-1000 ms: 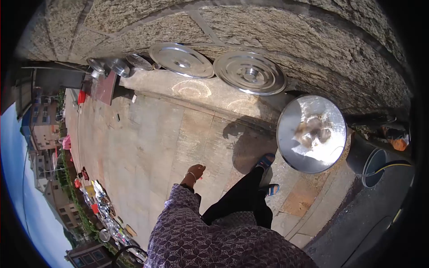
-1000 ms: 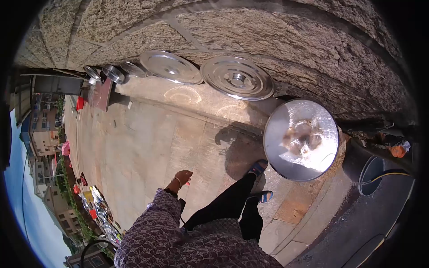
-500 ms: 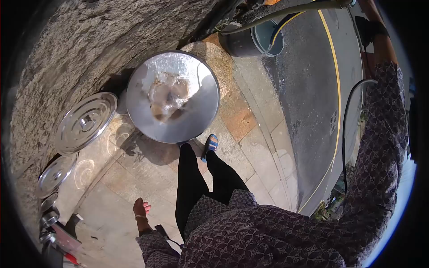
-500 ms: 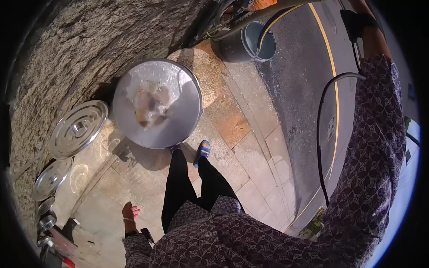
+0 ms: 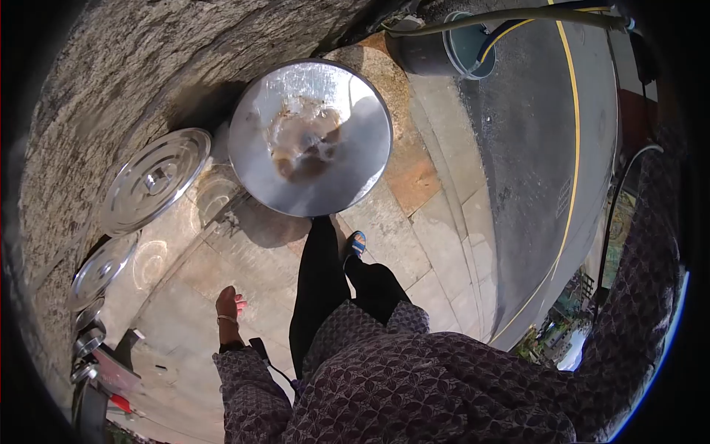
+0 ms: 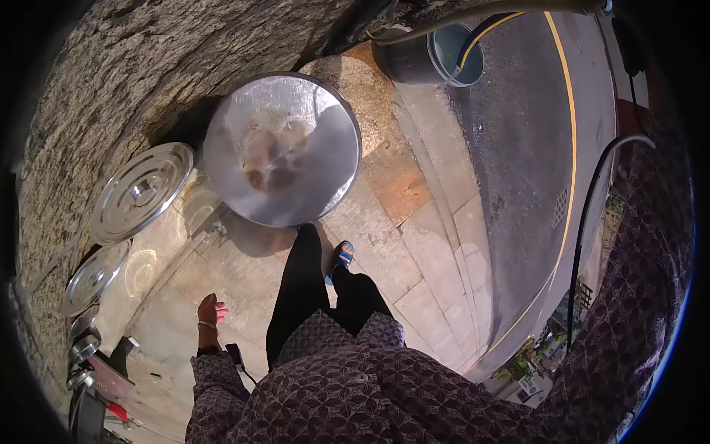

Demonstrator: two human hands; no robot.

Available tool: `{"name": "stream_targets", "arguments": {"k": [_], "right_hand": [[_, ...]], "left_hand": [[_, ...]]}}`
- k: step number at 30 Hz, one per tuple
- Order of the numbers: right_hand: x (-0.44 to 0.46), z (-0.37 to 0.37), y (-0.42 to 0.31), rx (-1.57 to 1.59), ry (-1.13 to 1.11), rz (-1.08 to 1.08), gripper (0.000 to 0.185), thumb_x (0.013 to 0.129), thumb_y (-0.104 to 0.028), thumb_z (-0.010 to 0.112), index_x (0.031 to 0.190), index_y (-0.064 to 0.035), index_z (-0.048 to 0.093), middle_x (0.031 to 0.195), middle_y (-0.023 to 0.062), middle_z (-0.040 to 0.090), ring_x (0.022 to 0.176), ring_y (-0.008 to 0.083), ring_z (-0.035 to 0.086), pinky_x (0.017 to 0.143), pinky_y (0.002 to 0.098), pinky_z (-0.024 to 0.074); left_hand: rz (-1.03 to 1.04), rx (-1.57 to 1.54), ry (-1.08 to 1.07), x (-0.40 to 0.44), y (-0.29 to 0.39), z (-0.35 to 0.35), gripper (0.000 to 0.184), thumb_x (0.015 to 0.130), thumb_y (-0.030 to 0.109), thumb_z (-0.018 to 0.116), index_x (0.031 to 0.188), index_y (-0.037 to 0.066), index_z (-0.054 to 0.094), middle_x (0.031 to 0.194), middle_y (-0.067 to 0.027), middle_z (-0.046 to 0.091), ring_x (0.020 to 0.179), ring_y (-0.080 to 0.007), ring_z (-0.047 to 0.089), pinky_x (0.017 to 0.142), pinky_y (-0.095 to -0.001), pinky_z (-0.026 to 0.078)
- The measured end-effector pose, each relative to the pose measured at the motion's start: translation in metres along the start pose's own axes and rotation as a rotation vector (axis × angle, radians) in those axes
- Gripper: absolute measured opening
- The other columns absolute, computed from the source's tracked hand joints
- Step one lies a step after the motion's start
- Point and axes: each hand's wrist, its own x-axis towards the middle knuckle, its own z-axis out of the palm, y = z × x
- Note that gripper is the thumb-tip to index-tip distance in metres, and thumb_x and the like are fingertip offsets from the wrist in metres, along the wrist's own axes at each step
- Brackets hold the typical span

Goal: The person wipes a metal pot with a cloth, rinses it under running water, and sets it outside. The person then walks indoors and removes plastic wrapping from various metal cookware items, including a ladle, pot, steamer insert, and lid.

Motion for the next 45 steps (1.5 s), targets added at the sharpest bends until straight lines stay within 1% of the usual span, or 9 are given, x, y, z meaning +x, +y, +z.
{"name": "stream_targets", "arguments": {"k": [22,27,31,32,33,34,37,40,45], "right_hand": [[0.014,0.009,0.0,0.253,0.018,0.008,0.031,0.08,-0.031,0.059,0.097,-0.0074,0.052,0.091,0.004,0.053,0.077,0.0147,0.051,0.071,0.0268,0.0424],[0.024,0.033,0.042,0.563,-0.062,0.123,0.025,0.082,-0.03,0.058,0.092,-0.0074,0.055,0.085,0.0022,0.054,0.069,0.0129,0.052,0.066,0.026,0.0448],[0.001,0.103,0.106,0.912,-0.252,0.277,0.022,0.084,-0.029,0.057,0.087,-0.0075,0.057,0.079,0.0009,0.055,0.064,0.0114,0.053,0.061,0.0253,0.0468],[-0.045,0.102,0.091,0.83,-0.365,0.186,0.04,0.075,-0.041,0.065,0.092,-0.0056,0.058,0.076,0.0008,0.052,0.065,0.0111,0.053,0.063,0.0233,0.0467],[-0.094,0.108,0.074,0.75,-0.298,0.167,0.044,0.076,-0.042,0.062,0.1,-0.005,0.058,0.077,0.002,0.052,0.067,0.0138,0.055,0.064,0.0241,0.0469],[-0.136,0.118,0.057,0.656,-0.29,0.208,0.043,0.079,-0.038,0.059,0.108,-0.0063,0.058,0.076,0.0033,0.054,0.063,0.0145,0.056,0.062,0.0262,0.0475],[-0.258,0.161,0.062,0.558,-0.545,0.085,0.035,0.08,-0.026,0.057,0.107,-0.0049,0.058,0.075,0.0045,0.059,0.054,0.014,0.056,0.051,0.027,0.047],[-0.409,0.195,0.079,0.578,-0.849,0.122,0.033,0.079,-0.021,0.058,0.107,-0.0025,0.057,0.076,0.0057,0.061,0.059,0.0145,0.06,0.052,0.028,0.0477],[-0.674,0.227,0.146,0.66,-1.183,0.364,0.035,0.079,-0.022,0.061,0.105,0.0005,0.058,0.075,0.0124,0.063,0.055,0.0177,0.062,0.049,0.0287,0.05]], "left_hand": [[0.008,0.022,-0.016,-0.001,0.005,0.015,0.04,0.084,0.036,0.05,0.114,0.009,0.052,0.083,-0.0094,0.062,0.05,-0.0163,0.058,0.042,-0.0268,0.038],[0.051,-0.026,0.008,-0.002,-0.019,0.002,0.039,0.086,0.036,0.049,0.115,0.01,0.051,0.085,-0.0103,0.062,0.051,-0.0171,0.059,0.042,-0.0277,0.038],[0.078,-0.028,0.051,-0.01,-0.054,-0.013,0.04,0.086,0.036,0.049,0.115,0.01,0.051,0.085,-0.0108,0.062,0.051,-0.0178,0.059,0.043,-0.0287,0.039],[0.079,-0.008,0.051,-0.006,-0.068,-0.016,0.043,0.086,0.039,0.048,0.118,0.01,0.048,0.087,-0.0106,0.062,0.053,-0.0181,0.06,0.043,-0.0291,0.04],[0.083,0.012,0.049,-0.004,-0.079,-0.017,0.046,0.086,0.041,0.046,0.121,0.011,0.045,0.088,-0.0105,0.062,0.054,-0.0184,0.06,0.044,-0.0295,0.04],[0.097,0.01,0.043,-0.008,-0.088,-0.015,0.046,0.086,0.041,0.046,0.121,0.011,0.045,0.088,-0.0105,0.062,0.054,-0.0184,0.06,0.044,-0.0295,0.04],[0.116,-0.045,0.022,-0.019,-0.123,-0.009,0.048,0.086,0.041,0.046,0.124,0.011,0.042,0.09,-0.0127,0.062,0.058,-0.0203,0.062,0.043,-0.0286,0.041],[0.097,-0.106,0.008,-0.028,-0.171,-0.007,0.049,0.087,0.039,0.046,0.126,0.011,0.039,0.092,-0.0137,0.062,0.059,-0.0219,0.062,0.043,-0.0295,0.043],[0.043,-0.112,0.078,-0.059,-0.284,-0.018,0.042,0.085,0.036,0.044,0.118,0.009,0.045,0.085,-0.0126,0.061,0.052,-0.0227,0.061,0.039,-0.0317,0.041]]}}
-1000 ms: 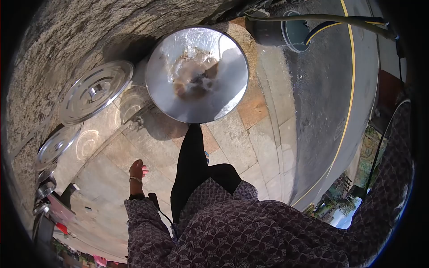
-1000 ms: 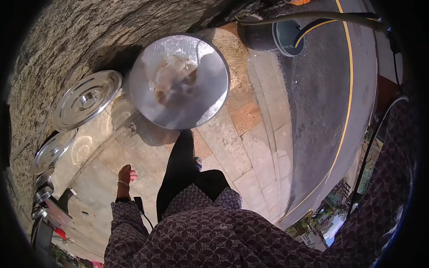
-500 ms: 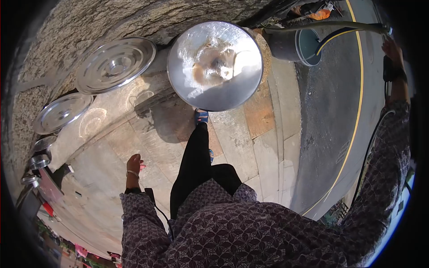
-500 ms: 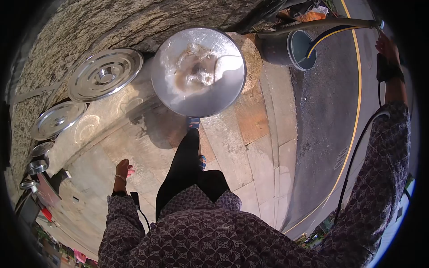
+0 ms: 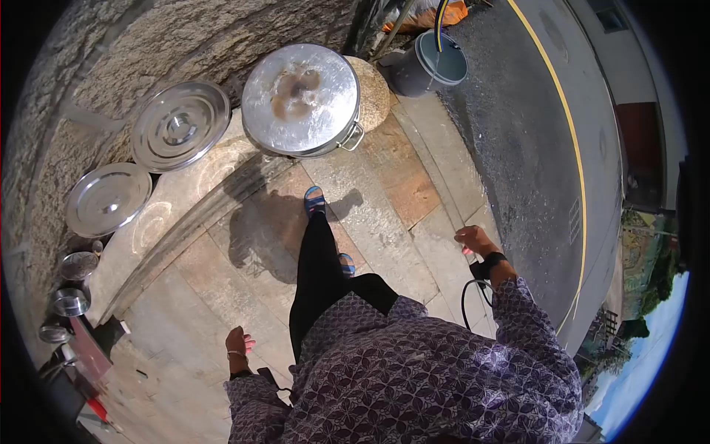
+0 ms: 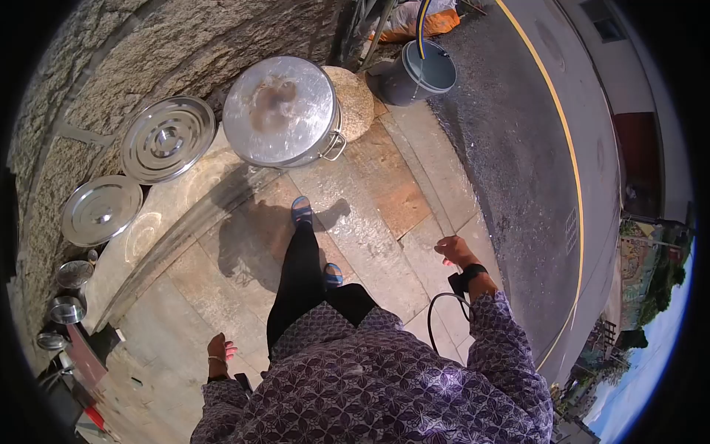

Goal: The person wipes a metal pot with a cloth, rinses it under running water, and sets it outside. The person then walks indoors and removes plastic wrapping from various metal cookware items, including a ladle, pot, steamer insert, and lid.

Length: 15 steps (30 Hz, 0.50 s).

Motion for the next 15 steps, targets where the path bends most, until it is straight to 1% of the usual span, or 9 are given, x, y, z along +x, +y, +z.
{"name": "stream_targets", "arguments": {"k": [2,3,5,6,7,9,10,13,15], "right_hand": [[-0.037,0.044,0.076,0.073,-0.015,0.093,0.028,0.079,-0.021,0.06,0.097,0.0007,0.062,0.075,0.0104,0.062,0.055,0.0192,0.062,0.047,0.0293,0.0506],[-0.058,0.063,0.105,0.155,-0.019,0.16,0.023,0.079,-0.018,0.057,0.096,-0.0017,0.062,0.077,0.011,0.06,0.057,0.0218,0.062,0.048,0.0321,0.0517],[-0.087,0.093,0.177,0.342,-0.032,0.207,0.022,0.079,-0.017,0.057,0.093,-0.0002,0.061,0.079,0.0117,0.059,0.056,0.0237,0.062,0.049,0.0344,0.0526],[-0.1,0.109,0.209,0.403,-0.043,0.238,0.018,0.078,-0.015,0.057,0.086,0.0009,0.06,0.075,0.0112,0.058,0.056,0.024,0.061,0.048,0.0347,0.0517],[-0.114,0.118,0.221,0.457,-0.059,0.272,0.015,0.078,-0.013,0.058,0.08,0.002,0.059,0.072,0.0106,0.057,0.056,0.0243,0.06,0.046,0.035,0.0508],[-0.142,0.131,0.224,0.445,-0.034,0.475,0.017,0.079,-0.014,0.057,0.083,0.0025,0.057,0.073,0.0133,0.055,0.057,0.0258,0.059,0.046,0.0362,0.0509],[-0.151,0.136,0.225,0.379,-0.058,0.468,0.027,0.081,-0.021,0.054,0.092,0.0035,0.055,0.08,0.0137,0.056,0.061,0.0256,0.061,0.054,0.0371,0.0528],[-0.165,0.147,0.205,0.38,-0.005,0.386,0.027,0.08,-0.021,0.055,0.092,0.0032,0.056,0.08,0.0133,0.056,0.061,0.0242,0.059,0.055,0.037,0.0519],[-0.168,0.151,0.174,0.336,-0.01,0.34,0.027,0.08,-0.02,0.054,0.093,0.0027,0.056,0.081,0.0128,0.056,0.062,0.0229,0.058,0.056,0.0363,0.0509]], "left_hand": [[-0.071,0.067,-0.012,-0.014,-0.043,-0.014,0.041,0.086,0.037,0.042,0.116,0.01,0.045,0.085,-0.0119,0.06,0.053,-0.0244,0.06,0.044,-0.0358,0.042],[-0.096,0.086,-0.009,-0.021,-0.061,-0.018,0.041,0.087,0.038,0.04,0.117,0.01,0.045,0.085,-0.0124,0.06,0.053,-0.025,0.06,0.044,-0.0369,0.041],[-0.151,0.092,-0.001,-0.031,-0.097,-0.026,0.04,0.088,0.038,0.04,0.117,0.01,0.045,0.085,-0.0123,0.06,0.053,-0.0248,0.06,0.044,-0.0373,0.041],[-0.167,0.076,-0.001,-0.036,-0.115,-0.028,0.04,0.088,0.038,0.04,0.117,0.01,0.045,0.085,-0.0123,0.06,0.053,-0.0248,0.06,0.044,-0.0373,0.041],[-0.138,0.059,0.009,-0.04,-0.13,-0.031,0.04,0.088,0.037,0.041,0.117,0.01,0.045,0.084,-0.0123,0.06,0.053,-0.0247,0.059,0.044,-0.0371,0.041],[-0.138,0.024,0.024,-0.046,-0.16,-0.035,0.04,0.087,0.037,0.041,0.117,0.01,0.045,0.084,-0.0124,0.06,0.052,-0.0246,0.059,0.044,-0.0369,0.041],[-0.136,-0.004,0.009,-0.043,-0.171,-0.035,0.041,0.087,0.036,0.042,0.118,0.01,0.044,0.084,-0.0122,0.06,0.052,-0.024,0.059,0.044,-0.0366,0.041],[-0.121,-0.091,-0.016,-0.037,-0.211,-0.032,0.042,0.086,0.035,0.043,0.12,0.01,0.044,0.084,-0.0116,0.06,0.052,-0.0229,0.059,0.044,-0.0361,0.041],[-0.11,-0.153,-0.019,-0.034,-0.243,-0.034,0.043,0.085,0.035,0.043,0.12,0.01,0.044,0.083,-0.0112,0.06,0.052,-0.0222,0.059,0.044,-0.0359,0.041]]}}
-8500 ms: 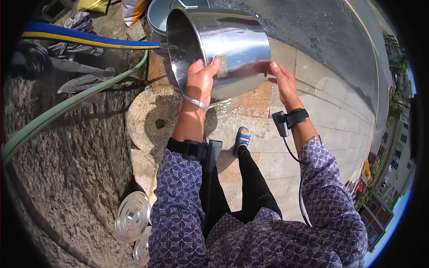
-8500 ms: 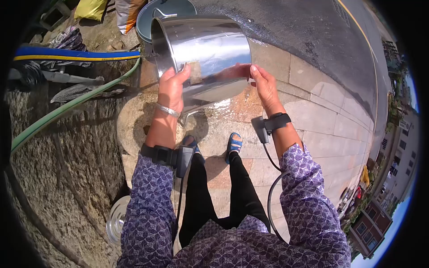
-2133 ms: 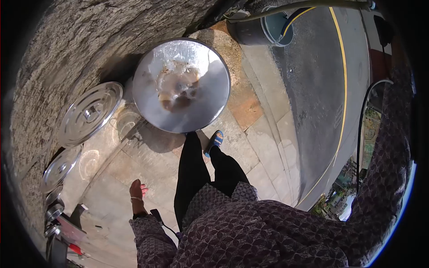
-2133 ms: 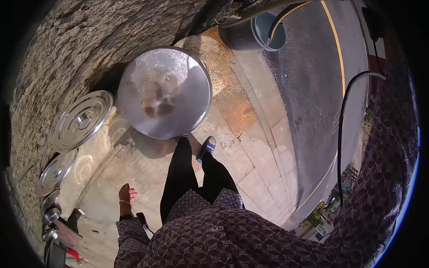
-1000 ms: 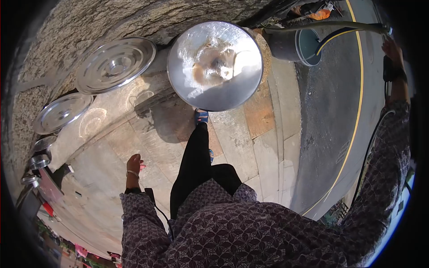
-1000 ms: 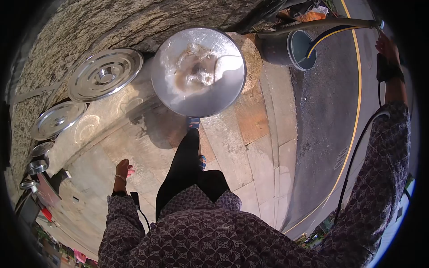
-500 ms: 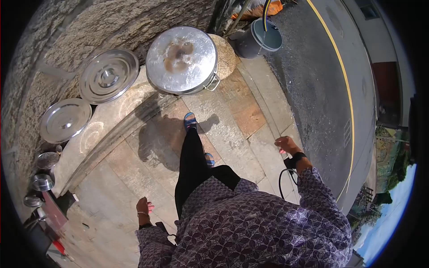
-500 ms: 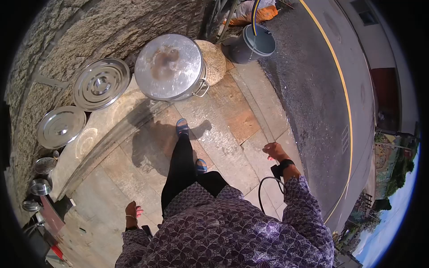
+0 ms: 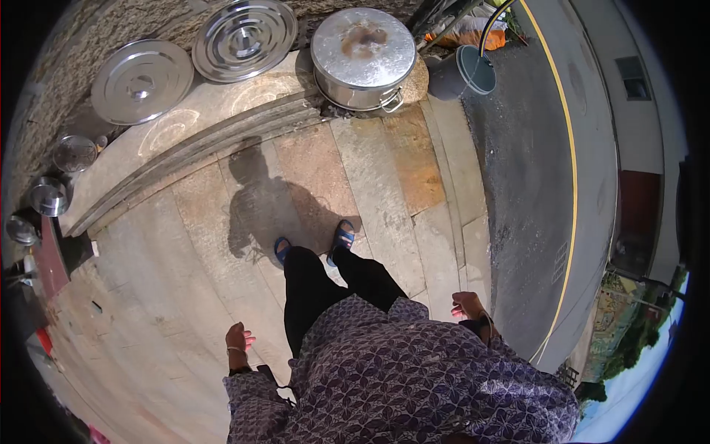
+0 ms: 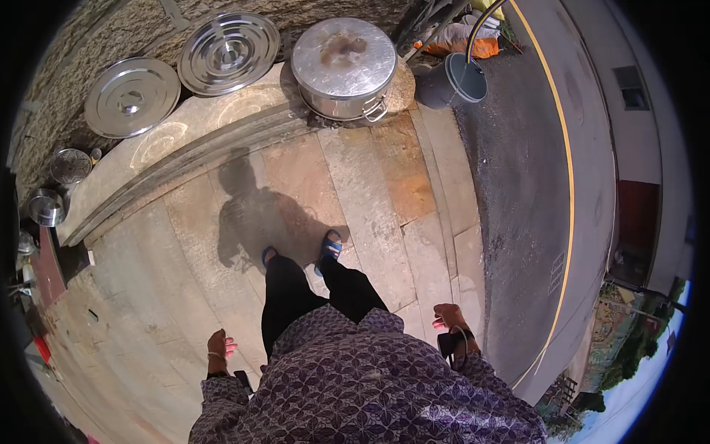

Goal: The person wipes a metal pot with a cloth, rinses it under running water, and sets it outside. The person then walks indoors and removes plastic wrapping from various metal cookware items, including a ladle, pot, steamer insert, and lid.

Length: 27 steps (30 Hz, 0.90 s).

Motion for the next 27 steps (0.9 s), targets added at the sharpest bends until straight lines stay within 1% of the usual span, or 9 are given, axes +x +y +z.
{"name": "stream_targets", "arguments": {"k": [4,8,13,16,20,23,24,25,27], "right_hand": [[-0.038,0.048,-0.059,-0.113,-0.002,-0.27,0.032,0.076,-0.02,0.054,0.096,0.0048,0.056,0.077,0.0108,0.056,0.059,0.0227,0.06,0.051,0.0323,0.051],[-0.039,0.107,-0.097,-0.202,-0.08,-0.297,0.03,0.078,-0.022,0.058,0.095,0.002,0.056,0.074,0.0136,0.056,0.055,0.0258,0.059,0.048,0.0373,0.0517],[-0.069,0.257,-0.149,-0.618,-0.068,-0.259,0.028,0.076,-0.018,0.058,0.095,0.0029,0.057,0.074,0.014,0.057,0.056,0.0282,0.062,0.044,0.0377,0.0519],[-0.102,0.374,-0.195,-0.727,-0.252,-0.467,0.03,0.076,-0.02,0.059,0.096,0.0026,0.057,0.075,0.0125,0.057,0.056,0.0265,0.062,0.047,0.0362,0.0523],[-0.206,0.515,-0.244,-0.801,-0.364,-0.678,0.029,0.076,-0.021,0.06,0.094,0.0025,0.056,0.073,0.0119,0.056,0.055,0.0249,0.061,0.052,0.0366,0.0541],[-0.23,0.582,-0.279,-0.903,-0.422,-0.684,0.032,0.075,-0.022,0.063,0.095,0.0028,0.056,0.076,0.014,0.057,0.056,0.0294,0.061,0.051,0.0396,0.0544],[-0.248,0.603,-0.287,-0.932,-0.436,-0.634,0.024,0.071,-0.02,0.066,0.086,-0.002,0.06,0.068,0.0087,0.058,0.059,0.0249,0.062,0.051,0.0345,0.0507],[-0.133,0.608,-0.327,-1.462,-0.771,-1.241,0.023,0.06,-0.022,0.072,0.073,-0.0079,0.059,0.066,0.0071,0.059,0.064,0.0256,0.061,0.053,0.0367,0.0475],[-0.106,0.653,-0.35,-1.563,-0.753,-1.46,0.021,0.054,-0.022,0.07,0.065,-0.0115,0.056,0.066,0.0059,0.059,0.068,0.0259,0.061,0.055,0.0387,0.0457]], "left_hand": [[-0.038,-0.161,-0.016,0.009,-0.071,-0.025,0.043,0.085,0.035,0.044,0.119,0.01,0.046,0.083,-0.0105,0.06,0.052,-0.0215,0.059,0.045,-0.0352,0.041],[-0.154,-0.383,0.012,-0.001,-0.142,-0.072,0.04,0.084,0.031,0.044,0.116,0.008,0.047,0.083,-0.01,0.06,0.054,-0.0209,0.061,0.044,-0.0319,0.041],[-0.278,-0.727,0.113,-0.014,-0.267,-0.149,0.041,0.089,0.032,0.042,0.124,0.011,0.039,0.084,-0.0109,0.06,0.053,-0.0225,0.061,0.039,-0.032,0.041],[-0.35,-0.912,0.256,-0.027,-0.32,-0.19,0.041,0.09,0.033,0.041,0.124,0.01,0.037,0.086,-0.0136,0.061,0.053,-0.0235,0.061,0.035,-0.0303,0.039],[-0.368,-1.065,0.347,-0.024,-0.349,-0.227,0.039,0.091,0.032,0.041,0.122,0.009,0.038,0.086,-0.0137,0.061,0.053,-0.0241,0.061,0.035,-0.0304,0.04],[-0.282,-1.127,0.36,-0.014,-0.345,-0.252,0.04,0.09,0.032,0.043,0.122,0.008,0.039,0.085,-0.0137,0.061,0.054,-0.0242,0.062,0.037,-0.03,0.041],[-0.263,-1.171,0.364,-0.009,-0.342,-0.257,0.041,0.089,0.032,0.044,0.12,0.007,0.039,0.084,-0.0138,0.061,0.056,-0.0244,0.062,0.037,-0.0298,0.041],[-0.294,-1.186,0.345,-0.006,-0.339,-0.264,0.04,0.089,0.032,0.044,0.12,0.007,0.04,0.084,-0.0141,0.061,0.056,-0.0245,0.063,0.037,-0.0299,0.041],[-0.337,-1.221,0.324,0.001,-0.331,-0.278,0.039,0.089,0.031,0.044,0.119,0.007,0.04,0.085,-0.0148,0.061,0.057,-0.0248,0.063,0.038,-0.0302,0.042]]}}
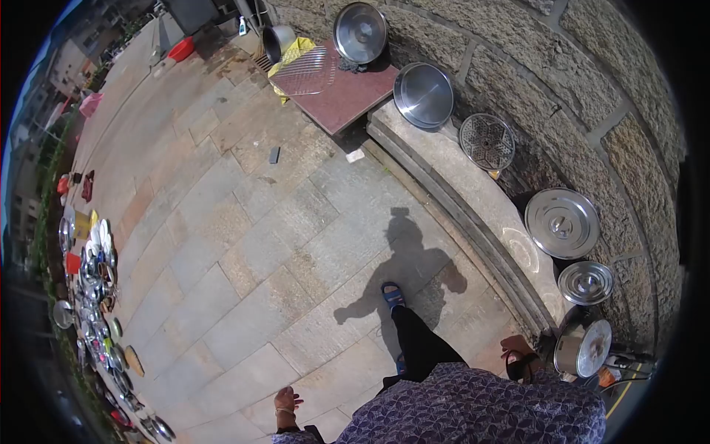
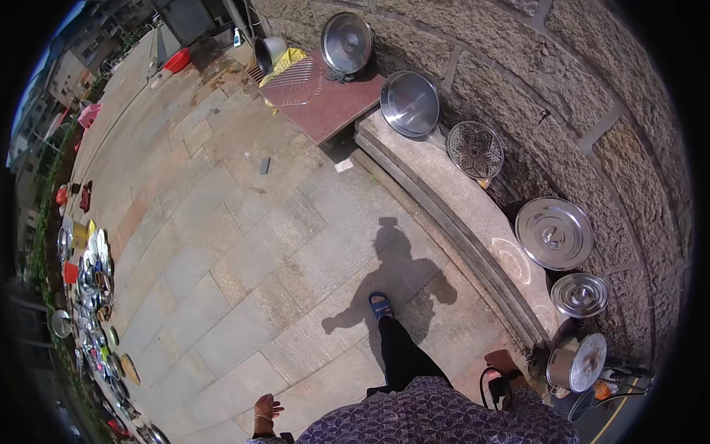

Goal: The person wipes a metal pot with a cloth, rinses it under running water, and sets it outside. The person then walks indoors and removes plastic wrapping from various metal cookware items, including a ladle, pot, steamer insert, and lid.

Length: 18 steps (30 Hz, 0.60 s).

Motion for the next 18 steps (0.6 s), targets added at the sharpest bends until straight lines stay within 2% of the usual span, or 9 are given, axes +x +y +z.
{"name": "stream_targets", "arguments": {"k": [2,4,5,7,9,11,15,17,18], "right_hand": [[0.046,-0.025,-0.046,-0.119,0.016,-0.102,0.019,0.056,-0.022,0.07,0.066,-0.0119,0.057,0.067,0.0061,0.06,0.069,0.0258,0.061,0.055,0.0388,0.046],[0.11,-0.066,-0.145,-0.81,-0.231,-0.211,0.015,0.063,-0.018,0.068,0.069,-0.0087,0.058,0.065,0.0089,0.06,0.063,0.025,0.062,0.051,0.037,0.0476],[0.145,-0.074,-0.167,-0.814,-0.241,-0.226,0.015,0.063,-0.018,0.068,0.069,-0.0087,0.058,0.065,0.0089,0.06,0.063,0.025,0.062,0.051,0.037,0.0476],[0.226,-0.093,-0.208,-0.001,-0.136,0.315,0.019,0.068,-0.02,0.068,0.07,-0.0015,0.061,0.071,0.008,0.062,0.06,0.0228,0.062,0.049,0.0346,0.0497],[0.292,-0.118,-0.368,0.306,0.042,0.548,0.017,0.071,-0.02,0.064,0.067,-0.0038,0.059,0.066,0.0056,0.059,0.05,0.0195,0.058,0.045,0.0325,0.0457],[0.377,-0.126,-0.408,0.279,-0.008,0.407,0.021,0.074,-0.016,0.058,0.087,0.0014,0.06,0.07,0.0093,0.058,0.049,0.0201,0.059,0.047,0.0305,0.0504],[0.519,-0.118,-0.515,0.229,-0.045,0.199,0.023,0.075,-0.015,0.057,0.09,0.0016,0.059,0.072,0.0086,0.058,0.051,0.0184,0.058,0.047,0.0293,0.0494],[0.554,-0.106,-0.576,0.174,-0.052,0.094,0.023,0.076,-0.015,0.056,0.092,0.0016,0.059,0.072,0.0082,0.058,0.053,0.0179,0.059,0.046,0.0296,0.0489],[0.569,-0.092,-0.597,0.205,0.017,0.162,0.022,0.076,-0.015,0.056,0.089,0.0017,0.059,0.071,0.0078,0.057,0.052,0.0176,0.058,0.046,0.0298,0.0486]], "left_hand": [[-0.077,-0.052,0.012,-0.01,0.006,0.004,0.038,0.089,0.03,0.044,0.118,0.006,0.041,0.086,-0.0153,0.062,0.057,-0.0253,0.063,0.038,-0.0304,0.042],[-0.174,-0.085,-0.003,-0.023,0.018,0.006,0.038,0.089,0.03,0.044,0.117,0.005,0.042,0.086,-0.0155,0.062,0.059,-0.0259,0.064,0.039,-0.0305,0.043],[-0.233,-0.085,-0.027,-0.029,0.018,0.004,0.038,0.088,0.03,0.045,0.117,0.005,0.042,0.087,-0.0156,0.062,0.06,-0.0262,0.064,0.04,-0.0306,0.043],[-0.246,-0.203,0.042,-0.021,-0.009,0.006,0.04,0.087,0.029,0.046,0.117,0.002,0.045,0.084,-0.0166,0.063,0.055,-0.0249,0.063,0.038,-0.0296,0.042],[-0.275,-0.564,0.181,0.011,-0.071,0.002,0.045,0.083,0.029,0.057,0.125,0.017,0.045,0.091,-0.0158,0.058,0.072,-0.0253,0.06,0.065,-0.0376,0.045],[-0.381,-0.533,0.156,0.002,-0.056,0.01,0.049,0.082,0.03,0.057,0.127,0.017,0.042,0.093,-0.0164,0.057,0.073,-0.0262,0.06,0.066,-0.0396,0.046],[-0.481,-0.546,0.084,0.021,0.009,0.016,0.056,0.081,0.032,0.058,0.13,0.017,0.036,0.096,-0.0177,0.057,0.075,-0.0282,0.06,0.068,-0.0437,0.046],[-0.476,-0.546,0.061,0.046,0.052,0.002,0.059,0.081,0.033,0.059,0.131,0.016,0.032,0.098,-0.0183,0.056,0.076,-0.0292,0.06,0.069,-0.0457,0.047],[-0.467,-0.559,0.05,0.061,0.079,-0.007,0.061,0.08,0.033,0.059,0.132,0.016,0.031,0.099,-0.0186,0.056,0.077,-0.0297,0.06,0.069,-0.0467,0.047]]}}
